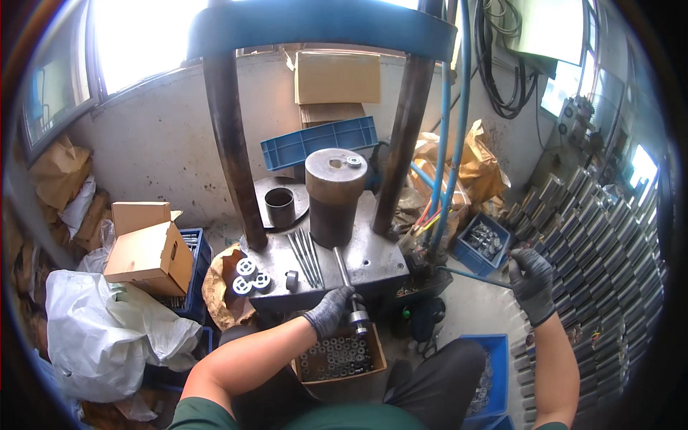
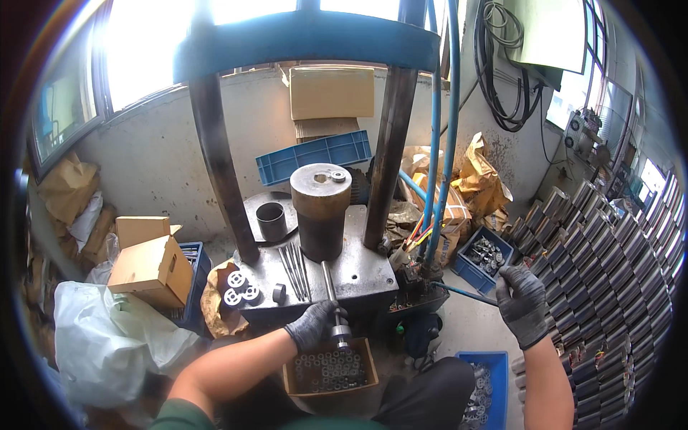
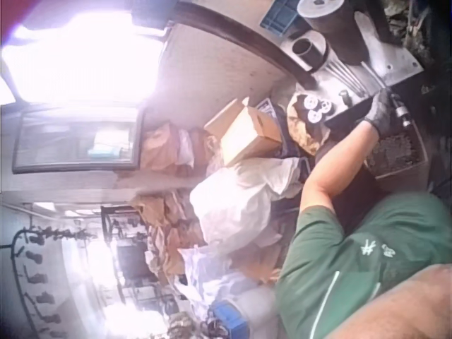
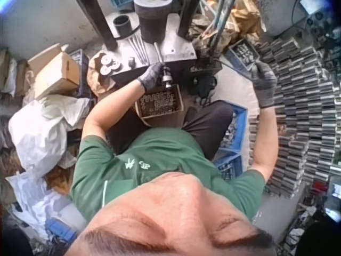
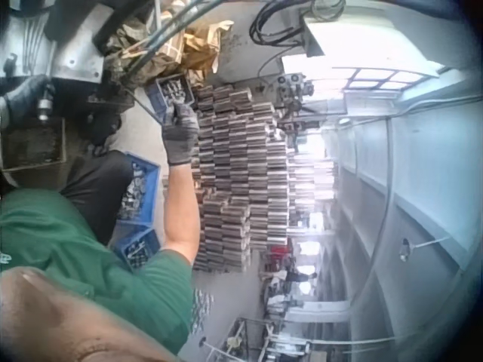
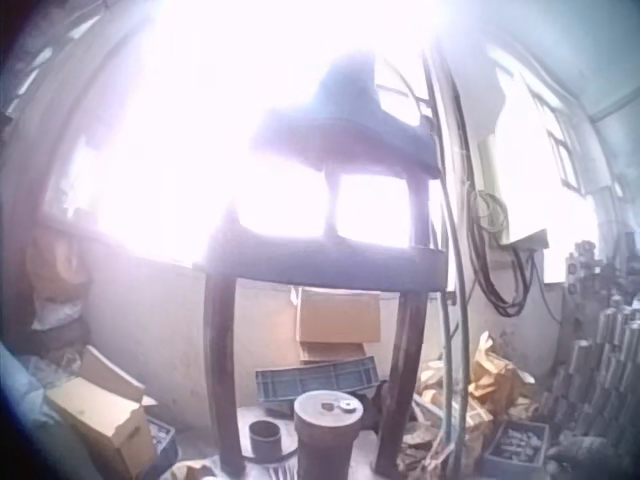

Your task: Operating a manual press machine to assemble or press small metal bushings using an alignment rod and a lever.

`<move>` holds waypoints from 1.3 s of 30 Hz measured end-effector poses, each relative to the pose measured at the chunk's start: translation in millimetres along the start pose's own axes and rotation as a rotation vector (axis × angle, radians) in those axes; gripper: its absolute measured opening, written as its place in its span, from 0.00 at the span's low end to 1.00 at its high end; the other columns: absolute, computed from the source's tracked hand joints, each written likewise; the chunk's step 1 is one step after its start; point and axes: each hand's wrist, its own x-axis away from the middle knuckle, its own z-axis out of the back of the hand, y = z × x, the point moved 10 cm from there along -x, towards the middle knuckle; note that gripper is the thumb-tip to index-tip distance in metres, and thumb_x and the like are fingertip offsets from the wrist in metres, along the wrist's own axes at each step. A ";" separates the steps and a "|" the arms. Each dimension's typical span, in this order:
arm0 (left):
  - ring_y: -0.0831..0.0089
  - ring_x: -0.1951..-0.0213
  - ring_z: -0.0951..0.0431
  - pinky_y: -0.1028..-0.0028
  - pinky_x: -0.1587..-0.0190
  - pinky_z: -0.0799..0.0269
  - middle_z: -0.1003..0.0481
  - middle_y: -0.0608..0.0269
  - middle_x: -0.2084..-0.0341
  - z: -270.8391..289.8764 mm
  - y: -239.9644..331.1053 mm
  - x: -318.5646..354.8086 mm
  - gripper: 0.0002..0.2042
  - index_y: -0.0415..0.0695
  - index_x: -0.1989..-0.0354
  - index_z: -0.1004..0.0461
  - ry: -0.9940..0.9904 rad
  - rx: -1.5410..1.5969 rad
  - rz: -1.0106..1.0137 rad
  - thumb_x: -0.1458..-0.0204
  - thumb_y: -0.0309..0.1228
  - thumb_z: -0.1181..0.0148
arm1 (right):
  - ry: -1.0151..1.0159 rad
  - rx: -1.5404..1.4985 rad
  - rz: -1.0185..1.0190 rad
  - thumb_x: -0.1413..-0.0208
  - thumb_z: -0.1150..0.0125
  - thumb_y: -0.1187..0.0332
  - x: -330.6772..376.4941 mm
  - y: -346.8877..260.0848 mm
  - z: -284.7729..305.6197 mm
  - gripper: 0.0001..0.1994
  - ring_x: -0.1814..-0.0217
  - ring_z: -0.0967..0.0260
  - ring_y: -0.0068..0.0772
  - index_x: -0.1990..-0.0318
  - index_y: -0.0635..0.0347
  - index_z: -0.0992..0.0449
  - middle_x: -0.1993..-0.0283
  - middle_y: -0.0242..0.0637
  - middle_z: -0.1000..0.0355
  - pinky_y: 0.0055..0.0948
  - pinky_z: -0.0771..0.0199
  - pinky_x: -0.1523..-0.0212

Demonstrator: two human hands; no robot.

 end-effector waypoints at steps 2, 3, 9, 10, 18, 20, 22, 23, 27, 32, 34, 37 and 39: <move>0.62 0.70 0.20 0.53 0.64 0.18 0.24 0.62 0.73 19.5 8.4 -8.5 0.10 0.47 0.64 0.26 0.111 -0.236 0.005 0.36 0.39 0.48 | 0.012 -0.024 -0.046 0.48 0.34 0.78 1.7 -13.4 -2.7 0.08 0.61 0.21 0.54 0.60 0.63 0.20 0.63 0.50 0.21 0.42 0.20 0.57; 0.61 0.71 0.20 0.53 0.64 0.18 0.23 0.61 0.73 23.5 12.1 -11.9 0.10 0.47 0.63 0.26 0.120 -0.209 -0.005 0.36 0.39 0.48 | 0.027 0.006 0.025 0.48 0.34 0.77 0.5 -30.0 -3.0 0.08 0.62 0.21 0.53 0.60 0.62 0.19 0.63 0.49 0.21 0.42 0.20 0.58; 0.64 0.71 0.23 0.54 0.65 0.18 0.25 0.59 0.72 31.2 11.8 -17.7 0.14 0.43 0.59 0.28 0.078 -0.178 -0.011 0.35 0.43 0.50 | 0.062 -0.149 0.002 0.48 0.32 0.76 34.3 -80.0 -13.9 0.11 0.62 0.20 0.47 0.57 0.59 0.17 0.63 0.44 0.20 0.38 0.21 0.59; 0.64 0.73 0.24 0.56 0.67 0.20 0.27 0.61 0.77 30.8 7.4 -17.4 0.18 0.43 0.63 0.26 0.093 -0.163 -0.016 0.34 0.47 0.48 | 0.061 -0.308 -0.065 0.46 0.31 0.73 44.7 -80.3 -32.2 0.10 0.59 0.20 0.43 0.55 0.60 0.17 0.60 0.43 0.19 0.37 0.21 0.57; 0.64 0.70 0.18 0.62 0.62 0.17 0.21 0.57 0.74 25.0 -58.6 39.2 0.20 0.41 0.62 0.21 -0.045 -0.439 0.031 0.37 0.50 0.38 | -0.445 -0.985 -0.929 0.26 0.49 0.51 215.5 -141.2 -266.5 0.28 0.30 0.34 0.25 0.28 0.59 0.35 0.35 0.35 0.27 0.30 0.35 0.29; 0.65 0.68 0.18 0.64 0.61 0.18 0.20 0.59 0.70 2.7 -71.7 47.0 0.21 0.41 0.59 0.23 -0.264 -0.386 -0.034 0.40 0.50 0.35 | -0.501 -1.348 -1.063 0.24 0.52 0.50 238.1 -160.3 -296.8 0.31 0.28 0.36 0.26 0.24 0.60 0.42 0.32 0.35 0.29 0.29 0.38 0.28; 0.79 0.68 0.26 0.76 0.64 0.30 0.23 0.70 0.71 17.5 -72.1 47.3 0.13 0.41 0.57 0.20 -0.139 -0.596 -0.036 0.33 0.40 0.40 | -0.525 -1.605 -1.073 0.23 0.56 0.49 240.4 -171.7 -306.7 0.31 0.27 0.37 0.26 0.24 0.61 0.43 0.29 0.34 0.33 0.28 0.42 0.25; 0.73 0.68 0.22 0.73 0.63 0.24 0.21 0.65 0.69 3.6 -69.0 43.5 0.16 0.41 0.57 0.23 -0.234 -0.591 -0.137 0.38 0.43 0.36 | -0.530 -1.606 -1.155 0.23 0.57 0.49 243.6 -169.7 -312.0 0.31 0.28 0.37 0.25 0.24 0.61 0.42 0.30 0.34 0.32 0.28 0.42 0.25; 0.69 0.71 0.19 0.73 0.66 0.21 0.19 0.59 0.70 -10.3 -58.8 35.5 0.22 0.39 0.55 0.27 -0.336 -0.594 -0.224 0.51 0.41 0.27 | -0.413 -1.818 -1.138 0.22 0.60 0.50 223.0 -173.0 -305.2 0.27 0.32 0.35 0.22 0.31 0.62 0.33 0.34 0.34 0.28 0.26 0.41 0.27; 0.70 0.63 0.19 0.77 0.63 0.21 0.21 0.56 0.59 -41.0 -59.6 48.8 0.23 0.36 0.42 0.30 -0.590 -0.545 -0.289 0.39 0.39 0.34 | -0.162 -2.118 -0.889 0.22 0.60 0.52 194.1 -175.7 -266.5 0.23 0.43 0.28 0.21 0.39 0.58 0.24 0.43 0.31 0.22 0.25 0.29 0.40; 0.72 0.68 0.18 0.74 0.65 0.21 0.19 0.61 0.68 -44.2 -54.0 50.9 0.33 0.37 0.45 0.29 -0.556 -0.641 -0.378 0.51 0.49 0.26 | -0.224 -2.146 -0.941 0.21 0.60 0.54 191.4 -173.9 -259.7 0.23 0.39 0.29 0.20 0.39 0.61 0.24 0.39 0.31 0.23 0.24 0.31 0.35; 0.73 0.59 0.23 0.74 0.56 0.26 0.23 0.59 0.57 -58.8 -26.3 61.5 0.28 0.37 0.44 0.29 -0.473 -1.077 -0.778 0.41 0.49 0.33 | -0.276 -1.755 -1.071 0.24 0.58 0.46 199.0 -153.2 -235.9 0.24 0.57 0.27 0.16 0.46 0.54 0.20 0.57 0.27 0.20 0.21 0.26 0.59; 0.72 0.58 0.24 0.73 0.55 0.27 0.24 0.60 0.58 -49.8 -21.2 49.2 0.22 0.38 0.46 0.28 -0.303 -1.254 -0.723 0.37 0.44 0.37 | -0.322 -1.816 -1.101 0.26 0.55 0.43 189.9 -143.6 -212.1 0.24 0.72 0.31 0.16 0.57 0.52 0.21 0.70 0.27 0.23 0.20 0.34 0.74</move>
